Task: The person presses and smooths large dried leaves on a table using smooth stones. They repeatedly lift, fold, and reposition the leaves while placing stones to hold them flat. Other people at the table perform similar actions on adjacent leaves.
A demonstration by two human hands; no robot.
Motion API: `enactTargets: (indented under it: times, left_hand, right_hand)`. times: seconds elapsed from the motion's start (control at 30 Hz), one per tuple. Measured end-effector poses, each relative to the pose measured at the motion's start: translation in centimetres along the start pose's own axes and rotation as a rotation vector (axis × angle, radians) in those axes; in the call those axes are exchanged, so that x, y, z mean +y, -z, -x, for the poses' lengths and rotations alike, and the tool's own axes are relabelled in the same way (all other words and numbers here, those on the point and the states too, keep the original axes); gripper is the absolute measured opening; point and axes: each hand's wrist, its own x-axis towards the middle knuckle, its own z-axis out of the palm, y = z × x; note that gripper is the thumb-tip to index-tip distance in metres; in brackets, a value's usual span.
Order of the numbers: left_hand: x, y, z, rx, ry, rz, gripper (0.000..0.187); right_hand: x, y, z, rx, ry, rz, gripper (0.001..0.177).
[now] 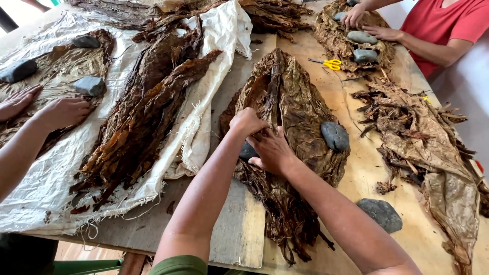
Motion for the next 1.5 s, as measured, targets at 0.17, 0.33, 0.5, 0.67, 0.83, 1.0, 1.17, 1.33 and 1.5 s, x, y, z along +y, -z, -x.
enactTargets:
  times: [0.17,0.33,0.5,0.67,0.83,1.0,1.17,1.33,1.5]
  left_hand:
    - [0.4,0.4,0.7,-0.017,0.038,-0.029,0.058]
    - [0.3,-0.1,0.3,-0.053,0.036,-0.031,0.052]
    - [0.2,0.3,-0.1,-0.074,0.009,-0.055,0.05]
    - [-5.0,-1.3,-6.1,-0.034,-0.003,0.125,0.035]
    - [-2.0,1.0,0.7,-0.177,0.025,0.519,0.056]
    - [-1.0,-1.0,2.2,-0.178,-0.055,0.251,0.056]
    - [-4.0,-6.1,-2.3,-0.046,-0.116,0.037,0.038]
    - [-3.6,-1.3,4.1,-0.179,0.084,0.659,0.048]
    - [-7.1,0.5,5.3,-0.16,0.093,0.831,0.077]
  right_hand:
    - [-0.1,-0.7,0.5,0.112,0.026,-0.048,0.069]
    - [0.5,-3.2,0.3,0.23,0.058,-0.12,0.064]
    - [0.1,-2.6,1.1,0.315,0.097,-0.072,0.068]
    - [-1.2,-1.0,2.8,0.434,0.215,-0.054,0.064]
    - [-1.2,0.2,4.6,0.343,0.281,-0.201,0.059]
    - [0.6,0.3,6.4,0.215,0.291,-0.401,0.063]
    - [1.2,4.9,9.5,0.003,-0.023,-0.785,0.064]
    - [5.1,4.9,10.6,0.132,-0.17,-0.907,0.065]
    - [7.9,1.0,10.1,0.304,-0.363,-1.224,0.063]
